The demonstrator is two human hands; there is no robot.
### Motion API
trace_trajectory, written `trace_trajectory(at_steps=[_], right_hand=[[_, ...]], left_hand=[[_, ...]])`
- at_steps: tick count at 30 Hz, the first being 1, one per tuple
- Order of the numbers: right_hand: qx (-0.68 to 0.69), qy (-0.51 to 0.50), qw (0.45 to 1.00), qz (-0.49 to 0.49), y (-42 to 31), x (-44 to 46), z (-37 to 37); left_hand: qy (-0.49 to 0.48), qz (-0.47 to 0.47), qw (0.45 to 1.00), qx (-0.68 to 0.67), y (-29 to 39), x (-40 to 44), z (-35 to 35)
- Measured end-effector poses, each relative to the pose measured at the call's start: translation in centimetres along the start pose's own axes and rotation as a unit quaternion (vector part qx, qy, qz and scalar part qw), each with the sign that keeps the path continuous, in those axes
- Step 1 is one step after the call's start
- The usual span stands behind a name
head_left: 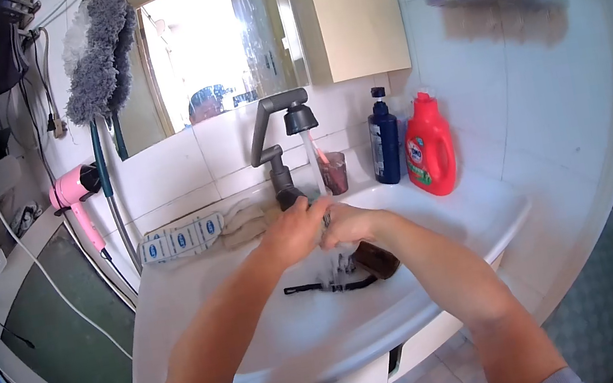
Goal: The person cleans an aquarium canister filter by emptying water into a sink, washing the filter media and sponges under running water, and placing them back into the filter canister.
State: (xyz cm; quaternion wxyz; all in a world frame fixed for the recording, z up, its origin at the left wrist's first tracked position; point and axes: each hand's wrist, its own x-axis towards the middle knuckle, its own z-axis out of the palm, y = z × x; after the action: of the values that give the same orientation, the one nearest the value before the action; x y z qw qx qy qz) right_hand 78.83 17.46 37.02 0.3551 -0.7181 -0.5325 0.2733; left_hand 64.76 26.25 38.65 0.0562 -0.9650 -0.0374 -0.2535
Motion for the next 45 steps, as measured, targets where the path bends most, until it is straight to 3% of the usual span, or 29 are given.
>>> trace_trajectory(at_steps=[1,3,4,6,10,12,13,14,16,17,19,20,22,26,31,33,34,36,40,44,45], right_hand=[[-0.001,-0.001,1.000,0.002,-0.2,-0.1,0.2],[-0.239,0.120,0.951,-0.151,-0.5,-0.6,0.8],[-0.240,0.119,0.952,-0.149,-0.6,-0.7,0.9],[-0.375,0.150,0.907,-0.119,-1.0,-0.7,1.0],[-0.448,0.158,0.875,-0.095,-1.7,-1.2,0.5],[-0.434,0.224,0.857,-0.164,-1.9,-1.6,0.3],[-0.434,0.226,0.856,-0.169,-2.0,-1.7,0.3],[-0.384,0.218,0.887,-0.134,-1.7,-1.9,0.4],[-0.332,0.207,0.915,-0.100,-1.0,-1.9,0.2],[-0.285,0.204,0.933,-0.084,-0.4,-1.7,0.1],[-0.239,0.200,0.947,-0.071,0.3,-0.8,0.2],[-0.189,0.166,0.965,-0.070,0.8,-0.5,0.3],[-0.139,0.129,0.979,-0.069,0.8,-0.5,0.8],[-0.107,0.129,0.983,-0.072,-0.8,-1.4,1.9],[-0.097,0.205,0.969,-0.099,-1.0,-1.6,2.9],[0.034,0.034,0.999,0.001,-1.4,-2.1,2.0],[0.037,0.035,0.999,0.002,-0.9,-1.6,1.9],[0.142,-0.138,0.980,-0.018,-0.3,-0.6,1.6],[0.257,-0.146,0.955,0.005,-0.8,-2.7,0.7],[0.335,-0.033,0.942,0.012,-0.9,-3.4,-0.4],[0.318,-0.005,0.948,-0.021,0.0,-2.6,-0.4]], left_hand=[[0.001,-0.001,1.000,-0.002,-0.7,0.3,0.8],[-0.014,-0.013,0.999,-0.036,-1.6,1.0,1.9],[-0.015,-0.014,0.999,-0.038,-1.3,1.3,1.7],[-0.102,-0.128,0.986,0.001,-0.3,1.9,0.9],[-0.101,-0.152,0.982,-0.052,-0.8,2.8,0.7],[-0.082,-0.078,0.978,-0.176,-2.1,2.9,0.5],[-0.125,-0.150,0.963,-0.184,-1.6,2.5,-1.1],[-0.123,-0.152,0.964,-0.180,-2.2,2.0,-1.2],[-0.106,-0.155,0.883,-0.431,-3.1,0.6,-1.4],[-0.107,-0.155,0.883,-0.431,-3.2,0.4,-1.1],[-0.108,-0.308,0.792,-0.516,-1.3,0.1,-2.9],[-0.107,-0.307,0.792,-0.517,-0.5,0.4,-2.5],[-0.034,-0.368,0.701,-0.610,0.8,0.5,-1.6],[0.011,-0.346,0.695,-0.631,-0.2,0.8,1.6],[0.161,-0.348,0.749,-0.540,-0.1,1.4,4.4],[0.157,-0.350,0.763,-0.520,-0.1,1.6,4.8],[0.151,-0.353,0.776,-0.499,-0.1,1.6,5.1],[0.144,-0.378,0.768,-0.497,-0.2,2.0,5.4],[0.145,-0.384,0.744,-0.526,-1.5,3.1,6.0],[0.122,-0.415,0.756,-0.492,-0.8,3.6,3.8],[0.115,-0.415,0.715,-0.551,-1.0,3.9,4.2]])
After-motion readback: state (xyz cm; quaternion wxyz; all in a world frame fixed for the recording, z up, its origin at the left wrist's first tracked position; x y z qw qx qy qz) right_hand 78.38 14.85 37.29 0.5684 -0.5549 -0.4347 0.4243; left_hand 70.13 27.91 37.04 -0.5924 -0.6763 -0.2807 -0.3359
